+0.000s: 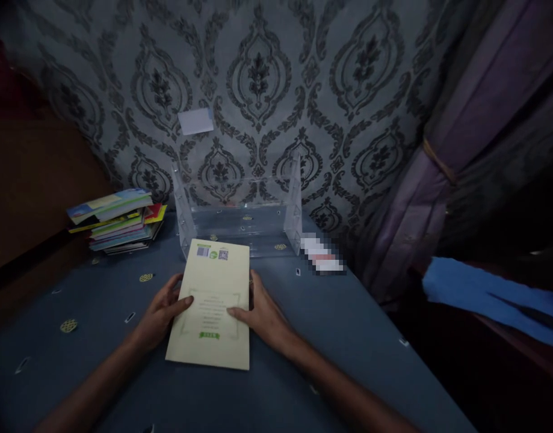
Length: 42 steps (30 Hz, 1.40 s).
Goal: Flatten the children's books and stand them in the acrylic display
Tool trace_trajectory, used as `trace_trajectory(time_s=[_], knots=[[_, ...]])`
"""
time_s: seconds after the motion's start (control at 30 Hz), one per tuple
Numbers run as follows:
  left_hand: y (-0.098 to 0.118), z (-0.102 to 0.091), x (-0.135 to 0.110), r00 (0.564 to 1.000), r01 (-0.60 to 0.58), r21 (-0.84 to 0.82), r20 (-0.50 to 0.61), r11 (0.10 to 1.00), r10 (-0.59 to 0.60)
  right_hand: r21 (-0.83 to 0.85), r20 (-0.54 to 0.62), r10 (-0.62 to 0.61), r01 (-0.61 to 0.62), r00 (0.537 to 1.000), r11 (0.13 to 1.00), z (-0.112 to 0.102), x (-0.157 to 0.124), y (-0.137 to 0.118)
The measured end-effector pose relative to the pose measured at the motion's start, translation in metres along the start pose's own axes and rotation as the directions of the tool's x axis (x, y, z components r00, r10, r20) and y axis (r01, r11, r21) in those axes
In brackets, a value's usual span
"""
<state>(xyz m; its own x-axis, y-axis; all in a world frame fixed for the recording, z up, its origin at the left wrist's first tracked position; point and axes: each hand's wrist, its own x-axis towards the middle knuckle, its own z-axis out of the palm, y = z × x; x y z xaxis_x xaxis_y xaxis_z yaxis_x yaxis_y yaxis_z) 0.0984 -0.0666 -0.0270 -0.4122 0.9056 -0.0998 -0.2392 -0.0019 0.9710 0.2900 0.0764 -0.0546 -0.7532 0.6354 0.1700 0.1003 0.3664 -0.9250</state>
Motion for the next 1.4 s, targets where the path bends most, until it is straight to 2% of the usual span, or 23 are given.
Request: trace_trajectory(time_s=[0.1, 0.17, 0.23, 0.3, 0.37, 0.43, 0.5, 0.6, 0.67, 0.73, 0.8, 0.93, 1.07, 1.23, 1.33, 1.4], knots=[[0.005, -0.002, 0.006, 1.000, -0.014, 0.015, 0.026, 1.000, 0.013, 0.249, 0.131, 0.059, -0.091, 0.990, 0.964, -0.002, 0.011, -0.003], [0.010, -0.002, 0.013, 0.998, -0.043, 0.040, 0.038, 0.998, 0.042, 0.284, 0.161, 0.074, -0.118, 0.984, 0.952, -0.007, 0.016, -0.008], [0.017, -0.002, 0.021, 0.993, -0.108, 0.090, 0.053, 0.990, 0.103, 0.271, 0.128, 0.042, -0.076, 0.991, 0.960, -0.014, 0.021, -0.016], [0.027, 0.000, 0.029, 0.975, -0.219, 0.158, 0.073, 0.963, 0.210, 0.224, 0.075, -0.039, 0.021, 0.996, 0.974, -0.023, 0.028, -0.027], [0.038, -0.001, 0.035, 0.930, -0.367, 0.233, 0.091, 0.901, 0.356, 0.128, 0.001, -0.170, 0.169, 0.985, 0.977, -0.033, 0.034, -0.039], [0.045, -0.004, 0.038, 0.873, -0.481, 0.326, 0.096, 0.814, 0.478, -0.032, -0.090, -0.291, 0.290, 0.952, 0.957, -0.040, 0.038, -0.047], [0.045, -0.011, 0.036, 0.840, -0.525, 0.465, 0.149, 0.713, 0.522, -0.195, -0.136, -0.407, 0.378, 0.903, 0.905, -0.045, 0.036, -0.048], [0.034, -0.022, 0.024, 0.809, -0.577, 0.659, 0.379, 0.482, 0.450, -0.345, -0.054, -0.534, 0.486, 0.844, 0.803, -0.043, 0.024, -0.030], [0.022, -0.030, 0.016, 0.768, -0.638, 0.702, 0.546, 0.318, 0.334, -0.410, 0.074, -0.542, 0.521, 0.837, 0.749, -0.039, 0.013, -0.011], [0.010, -0.036, 0.010, 0.735, -0.678, 0.707, 0.642, 0.200, 0.219, -0.470, 0.195, -0.510, 0.536, 0.838, 0.701, -0.034, 0.004, 0.007], [0.001, -0.040, 0.006, 0.720, -0.694, 0.709, 0.681, 0.125, 0.135, -0.519, 0.276, -0.492, 0.559, 0.826, 0.647, -0.033, -0.003, 0.018], [-0.004, -0.047, 0.004, 0.712, -0.702, 0.709, 0.699, 0.068, 0.059, -0.582, 0.348, -0.474, 0.583, 0.809, 0.566, -0.037, -0.007, 0.018], [-0.005, -0.053, 0.007, 0.736, -0.676, 0.734, 0.673, 0.059, 0.071, -0.601, 0.322, -0.482, 0.569, 0.815, 0.561, -0.031, 0.000, 0.004], [-0.014, -0.058, 0.017, 0.802, -0.558, 0.829, 0.547, -0.026, 0.241, -0.529, 0.380, -0.480, 0.611, 0.791, 0.589, 0.011, 0.023, -0.006], [-0.018, -0.058, 0.020, 0.791, -0.548, 0.836, 0.523, -0.014, 0.318, -0.510, 0.422, -0.439, 0.608, 0.794, 0.609, 0.039, 0.041, -0.009], [-0.020, -0.059, 0.021, 0.774, -0.560, 0.829, 0.525, -0.006, 0.352, -0.530, 0.437, -0.405, 0.593, 0.803, 0.606, 0.047, 0.050, -0.012]])
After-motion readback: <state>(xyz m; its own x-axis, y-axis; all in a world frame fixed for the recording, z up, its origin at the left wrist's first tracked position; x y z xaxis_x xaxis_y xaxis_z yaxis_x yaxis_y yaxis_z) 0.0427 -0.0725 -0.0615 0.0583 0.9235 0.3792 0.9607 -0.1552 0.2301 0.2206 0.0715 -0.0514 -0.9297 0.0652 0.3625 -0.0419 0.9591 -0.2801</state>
